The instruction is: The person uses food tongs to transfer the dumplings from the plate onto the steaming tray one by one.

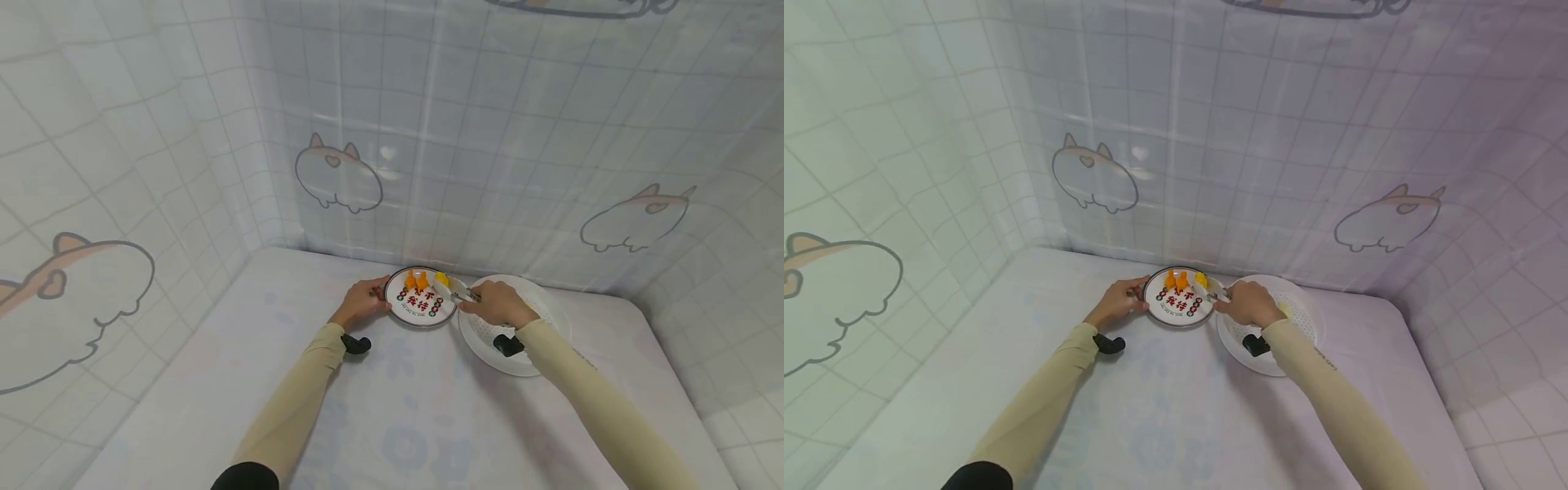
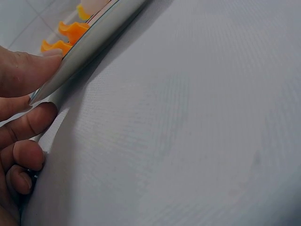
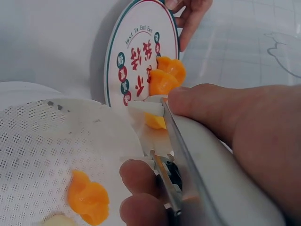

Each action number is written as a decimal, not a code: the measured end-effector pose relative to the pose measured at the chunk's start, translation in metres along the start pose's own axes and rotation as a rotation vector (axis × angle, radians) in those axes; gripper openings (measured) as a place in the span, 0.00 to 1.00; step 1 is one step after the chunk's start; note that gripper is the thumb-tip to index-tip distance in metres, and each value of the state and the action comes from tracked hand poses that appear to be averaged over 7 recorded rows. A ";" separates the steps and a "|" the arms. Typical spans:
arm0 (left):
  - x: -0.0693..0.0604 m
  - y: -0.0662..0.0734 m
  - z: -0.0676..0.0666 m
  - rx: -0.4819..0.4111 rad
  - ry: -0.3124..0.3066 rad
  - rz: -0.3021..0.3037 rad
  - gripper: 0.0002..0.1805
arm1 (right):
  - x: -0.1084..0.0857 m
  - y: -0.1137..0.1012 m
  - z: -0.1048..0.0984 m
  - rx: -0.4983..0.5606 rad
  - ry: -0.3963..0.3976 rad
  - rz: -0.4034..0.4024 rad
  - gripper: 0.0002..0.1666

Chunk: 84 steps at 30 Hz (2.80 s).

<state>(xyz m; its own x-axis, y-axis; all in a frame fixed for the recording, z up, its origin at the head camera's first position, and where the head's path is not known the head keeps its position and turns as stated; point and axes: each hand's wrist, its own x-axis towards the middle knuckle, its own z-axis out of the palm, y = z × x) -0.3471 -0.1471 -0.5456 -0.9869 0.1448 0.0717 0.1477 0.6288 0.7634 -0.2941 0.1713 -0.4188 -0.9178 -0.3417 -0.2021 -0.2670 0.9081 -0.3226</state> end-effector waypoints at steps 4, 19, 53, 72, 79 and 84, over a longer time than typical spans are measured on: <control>0.000 0.001 0.000 0.009 0.007 -0.002 0.44 | -0.002 0.001 -0.004 -0.005 0.003 -0.011 0.25; -0.001 0.002 0.001 0.023 0.009 0.005 0.43 | -0.034 -0.005 -0.026 -0.019 0.002 -0.025 0.32; -0.011 -0.008 -0.016 0.046 -0.007 -0.032 0.45 | -0.106 0.001 -0.065 -0.087 -0.034 -0.072 0.29; -0.009 -0.009 -0.025 0.062 -0.005 -0.013 0.44 | -0.120 0.019 -0.035 -0.046 -0.132 0.033 0.39; -0.013 -0.008 -0.024 0.051 -0.003 -0.014 0.43 | -0.119 0.029 -0.021 -0.004 -0.149 0.055 0.39; -0.015 -0.008 -0.024 0.049 -0.006 -0.014 0.43 | -0.118 0.032 -0.017 0.005 -0.143 0.061 0.42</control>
<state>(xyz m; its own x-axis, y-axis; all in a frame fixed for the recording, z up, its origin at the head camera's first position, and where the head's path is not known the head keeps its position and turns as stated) -0.3356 -0.1730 -0.5373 -0.9885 0.1399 0.0574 0.1370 0.6675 0.7319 -0.1992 0.2444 -0.3899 -0.8810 -0.3172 -0.3511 -0.2103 0.9272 -0.3099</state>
